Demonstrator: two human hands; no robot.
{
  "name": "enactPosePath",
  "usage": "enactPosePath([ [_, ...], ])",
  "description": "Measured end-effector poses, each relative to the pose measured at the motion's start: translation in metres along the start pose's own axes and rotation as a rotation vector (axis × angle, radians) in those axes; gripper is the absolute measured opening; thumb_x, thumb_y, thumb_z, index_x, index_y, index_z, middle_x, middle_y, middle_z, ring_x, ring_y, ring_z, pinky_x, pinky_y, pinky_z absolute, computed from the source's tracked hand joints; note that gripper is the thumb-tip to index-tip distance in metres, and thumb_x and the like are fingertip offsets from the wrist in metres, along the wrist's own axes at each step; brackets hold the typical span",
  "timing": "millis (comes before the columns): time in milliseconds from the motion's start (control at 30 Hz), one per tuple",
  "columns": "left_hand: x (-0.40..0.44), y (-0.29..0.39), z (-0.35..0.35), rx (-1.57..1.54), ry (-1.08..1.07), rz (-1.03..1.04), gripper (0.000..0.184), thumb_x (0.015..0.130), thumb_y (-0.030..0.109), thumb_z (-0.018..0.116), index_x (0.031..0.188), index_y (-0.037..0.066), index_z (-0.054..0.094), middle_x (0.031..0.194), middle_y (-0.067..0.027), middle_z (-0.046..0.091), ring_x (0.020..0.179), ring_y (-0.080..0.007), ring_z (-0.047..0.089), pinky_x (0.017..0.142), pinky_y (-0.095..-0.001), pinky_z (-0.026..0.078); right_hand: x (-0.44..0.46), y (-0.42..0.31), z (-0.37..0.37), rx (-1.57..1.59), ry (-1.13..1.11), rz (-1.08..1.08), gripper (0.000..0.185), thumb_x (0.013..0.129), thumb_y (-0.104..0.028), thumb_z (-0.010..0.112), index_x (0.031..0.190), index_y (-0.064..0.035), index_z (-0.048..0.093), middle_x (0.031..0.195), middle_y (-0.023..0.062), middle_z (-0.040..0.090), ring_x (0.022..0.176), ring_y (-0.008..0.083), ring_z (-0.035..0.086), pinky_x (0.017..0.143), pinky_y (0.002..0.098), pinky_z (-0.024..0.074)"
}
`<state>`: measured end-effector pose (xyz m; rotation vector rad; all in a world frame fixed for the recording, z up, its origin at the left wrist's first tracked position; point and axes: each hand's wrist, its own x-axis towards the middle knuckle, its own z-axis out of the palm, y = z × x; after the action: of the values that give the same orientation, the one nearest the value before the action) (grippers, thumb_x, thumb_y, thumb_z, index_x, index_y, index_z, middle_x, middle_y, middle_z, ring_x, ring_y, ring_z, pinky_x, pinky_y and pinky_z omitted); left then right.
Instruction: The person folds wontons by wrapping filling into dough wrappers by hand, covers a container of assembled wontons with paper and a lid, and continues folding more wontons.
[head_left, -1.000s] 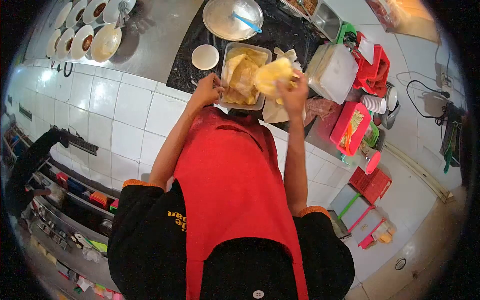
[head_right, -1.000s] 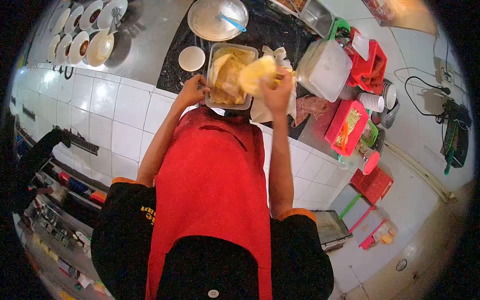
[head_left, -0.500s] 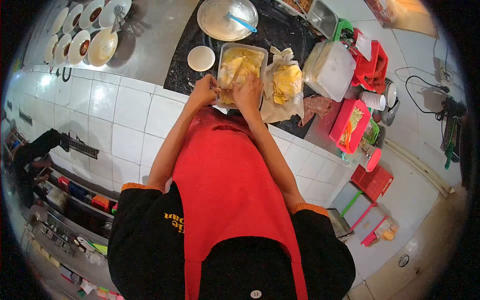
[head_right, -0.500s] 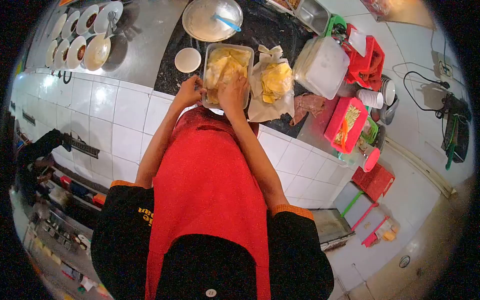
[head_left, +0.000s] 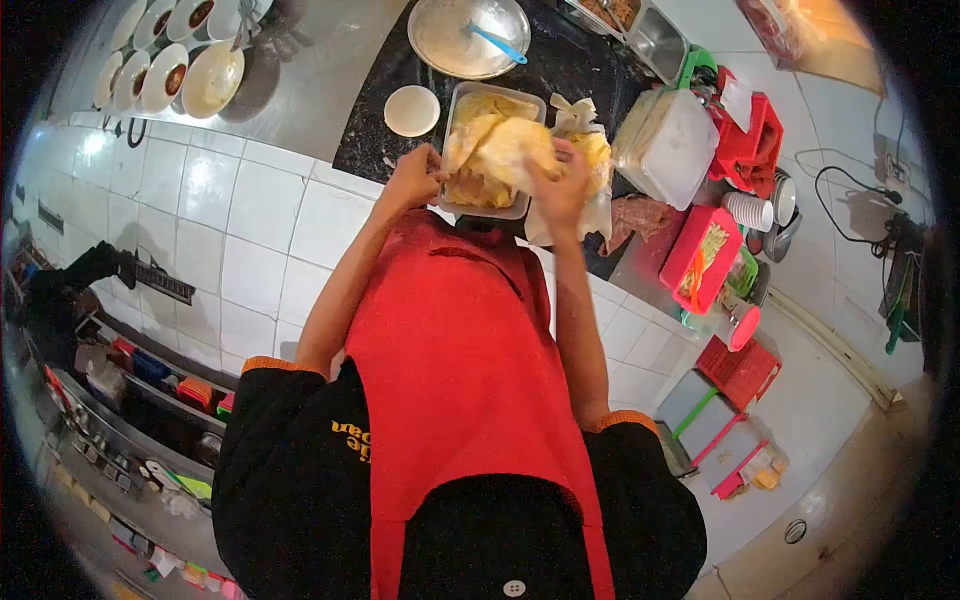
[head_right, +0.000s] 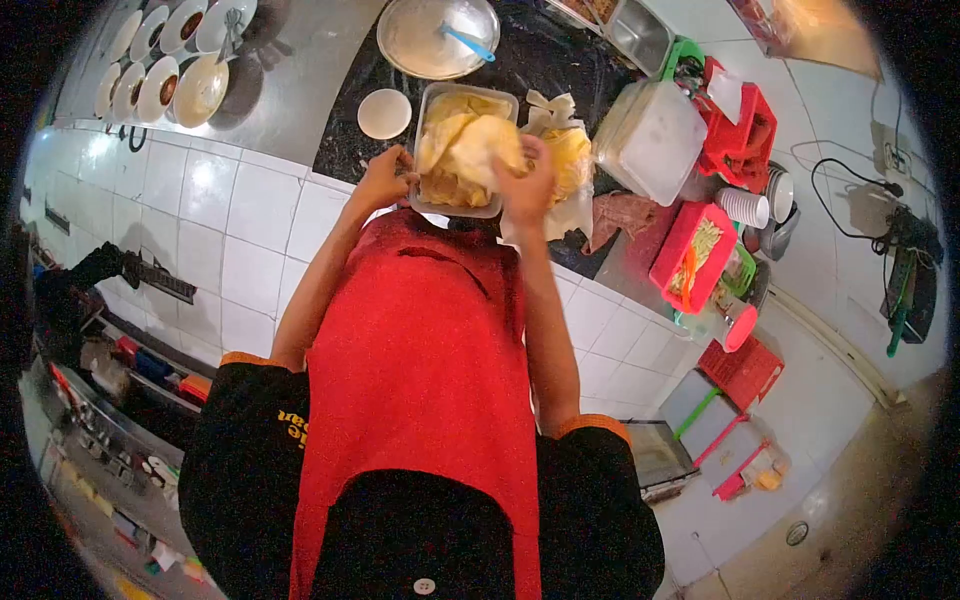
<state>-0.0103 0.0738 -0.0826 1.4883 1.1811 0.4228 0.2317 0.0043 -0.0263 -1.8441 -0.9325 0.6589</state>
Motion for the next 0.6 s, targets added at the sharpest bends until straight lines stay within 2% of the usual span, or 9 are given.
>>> enactPosePath([
  [67,0.001,0.016,-0.007,-0.138,-0.126,-0.288,0.027,0.081,0.002,0.075,0.101,-0.002,0.058,0.107,-0.0194,0.068,0.097,-0.0282,0.069,0.068,-0.0408,0.064,0.009,-0.017,-0.046,-0.049,0.003,0.074,0.063,0.072,-0.011,0.086,0.126,-0.0008,0.056,0.112,0.0147,0.059,0.102,0.0285,0.061,0.088,0.0372,0.0522],
  [133,0.003,0.009,-0.005,-0.132,-0.127,-0.272,0.026,0.081,0.001,0.074,0.102,-0.002,0.057,0.108,-0.0196,0.067,0.095,-0.0271,0.069,0.065,-0.0404,0.065,0.013,-0.024,-0.076,-0.141,0.008,0.086,0.062,0.074,-0.012,0.085,0.128,-0.0007,0.056,0.114,0.0164,0.059,0.102,0.0297,0.061,0.086,0.0371,0.053],
  [200,0.003,0.009,-0.004,-0.12,-0.14,-0.25,0.026,0.081,0.0,0.073,0.102,-0.002,0.057,0.11,-0.0198,0.066,0.093,-0.026,0.07,0.062,-0.0401,0.067,0.012,-0.029,-0.092,-0.915,0.168,-0.294,0.06,0.078,-0.017,0.082,0.128,-0.0001,0.055,0.116,0.0201,0.059,0.106,0.0338,0.061,0.089,0.04,0.0521],
  [300,0.003,0.008,0.001,-0.11,-0.115,-0.229,0.027,0.081,0.001,0.074,0.101,-0.002,0.056,0.107,-0.0194,0.067,0.09,-0.0264,0.07,0.063,-0.0403,0.065,0.01,-0.029,-0.065,-0.499,-0.077,-0.134,0.052,0.082,-0.02,0.077,0.126,-0.0011,0.058,0.121,0.0203,0.06,0.117,0.0378,0.057,0.099,0.045,0.0459],
  [333,0.003,0.007,0.003,-0.105,-0.092,-0.177,0.025,0.082,0.0,0.073,0.099,-0.002,0.055,0.092,-0.0174,0.067,0.074,-0.0252,0.069,0.054,-0.0384,0.061,0.011,-0.03,-0.047,-0.248,-0.255,-0.041,0.048,0.082,-0.018,0.076,0.124,-0.0015,0.059,0.122,0.0197,0.06,0.119,0.038,0.055,0.103,0.0458,0.0433],
  [367,0.004,0.006,0.004,-0.101,-0.067,-0.125,0.022,0.084,-0.001,0.071,0.097,-0.003,0.053,0.077,-0.0153,0.066,0.058,-0.024,0.069,0.044,-0.0365,0.056,0.012,-0.018,-0.023,-0.265,-0.287,-0.172,0.045,0.082,-0.016,0.074,0.123,-0.0022,0.061,0.121,0.0195,0.061,0.119,0.0374,0.056,0.102,0.045,0.0443],
  [500,-0.001,0.02,0.0,-0.068,-0.045,-0.105,0.023,0.083,-0.001,0.072,0.096,-0.002,0.053,0.077,-0.0156,0.066,0.058,-0.0237,0.069,0.044,-0.0363,0.056,0.013,-0.02,0.048,-0.315,-0.344,-0.326,0.039,0.082,-0.011,0.07,0.12,-0.0043,0.064,0.115,0.0195,0.065,0.118,0.0374,0.057,0.103,0.0437,0.0454],
  [567,-0.002,0.026,-0.004,-0.044,-0.083,-0.214,0.028,0.08,0.007,0.078,0.099,-0.001,0.058,0.097,-0.0207,0.07,0.097,-0.0323,0.069,0.078,-0.043,0.056,0.024,-0.018,0.066,-0.53,-0.424,-0.504,0.048,0.079,-0.003,0.07,0.126,-0.0068,0.061,0.122,0.0151,0.065,0.113,0.035,0.06,0.098,0.0437,0.0492],
  [600,-0.002,0.024,-0.003,-0.044,-0.083,-0.212,0.028,0.08,0.007,0.078,0.099,-0.001,0.058,0.097,-0.0207,0.07,0.097,-0.0323,0.069,0.078,-0.043,0.056,0.03,-0.012,0.07,-0.53,-0.423,-0.505,0.048,0.079,-0.003,0.07,0.126,-0.0068,0.061,0.122,0.0151,0.065,0.113,0.035,0.06,0.098,0.0437,0.0492],
])
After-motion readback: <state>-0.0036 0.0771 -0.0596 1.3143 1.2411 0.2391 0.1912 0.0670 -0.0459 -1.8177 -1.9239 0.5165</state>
